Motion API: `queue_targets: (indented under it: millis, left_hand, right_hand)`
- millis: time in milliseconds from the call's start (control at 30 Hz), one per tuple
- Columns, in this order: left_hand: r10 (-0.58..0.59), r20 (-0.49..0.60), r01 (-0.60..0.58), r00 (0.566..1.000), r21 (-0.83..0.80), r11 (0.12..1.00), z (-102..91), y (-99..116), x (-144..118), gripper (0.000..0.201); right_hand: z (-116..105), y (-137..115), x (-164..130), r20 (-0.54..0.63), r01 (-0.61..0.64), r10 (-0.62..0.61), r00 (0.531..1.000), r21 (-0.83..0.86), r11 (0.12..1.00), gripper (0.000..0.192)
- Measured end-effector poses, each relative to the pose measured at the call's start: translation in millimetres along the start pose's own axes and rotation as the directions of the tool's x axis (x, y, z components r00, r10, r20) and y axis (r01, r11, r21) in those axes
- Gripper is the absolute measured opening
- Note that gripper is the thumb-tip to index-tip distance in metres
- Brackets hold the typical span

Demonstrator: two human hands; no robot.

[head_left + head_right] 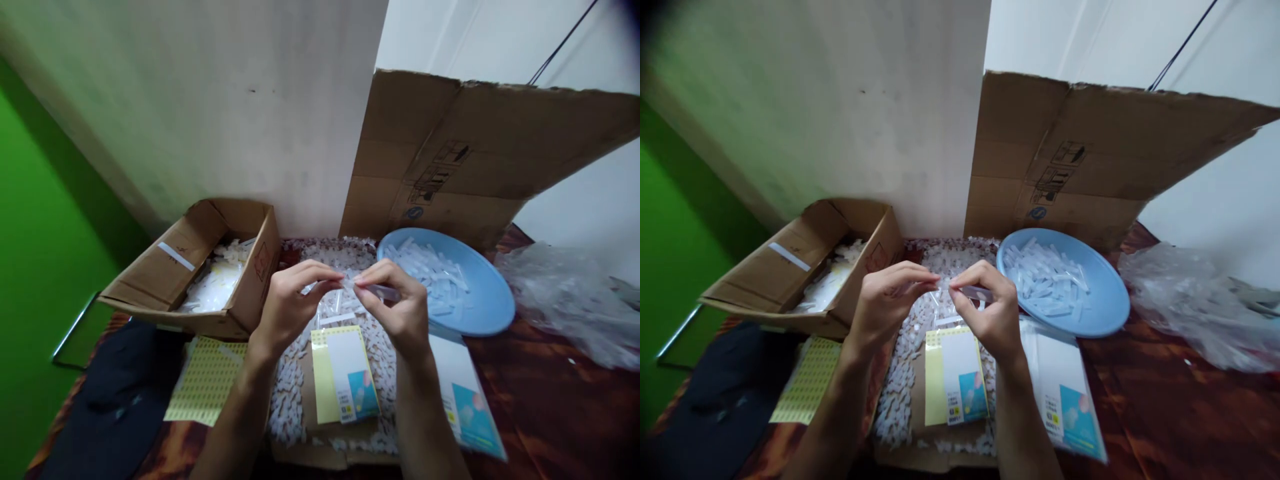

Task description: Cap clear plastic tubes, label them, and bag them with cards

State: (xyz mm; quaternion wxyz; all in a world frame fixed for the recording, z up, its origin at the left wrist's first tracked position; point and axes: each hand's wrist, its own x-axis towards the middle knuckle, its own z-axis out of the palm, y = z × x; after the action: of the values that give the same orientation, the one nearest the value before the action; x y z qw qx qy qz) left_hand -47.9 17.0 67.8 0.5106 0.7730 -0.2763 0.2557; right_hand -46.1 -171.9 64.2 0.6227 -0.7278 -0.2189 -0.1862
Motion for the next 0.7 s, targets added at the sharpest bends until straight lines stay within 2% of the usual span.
queue_targets:
  millis: [100,200,300,400,567,700]
  left_hand:
    - [0.075,0.010,-0.075,0.997,0.002,0.997,-2.9,8,-4,0.014]
    - [0.087,0.002,-0.087,0.996,-0.042,0.995,-2.7,14,-7,0.015]
    - [0.056,-0.046,-0.060,0.997,-0.099,0.993,-1.6,19,-7,0.014]
    - [0.006,-0.066,-0.012,0.998,-0.083,0.996,-0.3,18,-2,0.013]
    - [-0.059,-0.108,0.049,0.992,-0.092,0.995,8.8,7,4,0.007]
    - [-0.088,-0.133,0.071,0.987,-0.126,0.989,20.5,8,3,0.005]
  right_hand:
    - [-2,-13,-6,0.026,0.044,-0.044,0.999,-0.035,0.998,0.008]
    - [-6,-19,-9,0.065,0.074,-0.073,0.995,-0.008,0.997,0.010]
    - [-6,-19,-9,0.044,0.103,-0.106,0.993,0.060,0.993,0.011]
    - [-4,-15,-8,0.034,0.106,-0.108,0.994,0.070,0.992,0.012]
    - [0,-8,-8,-0.034,0.134,-0.134,0.990,0.020,0.991,0.013]
    - [-5,-12,-8,-0.066,0.158,-0.162,0.985,-0.068,0.985,0.014]
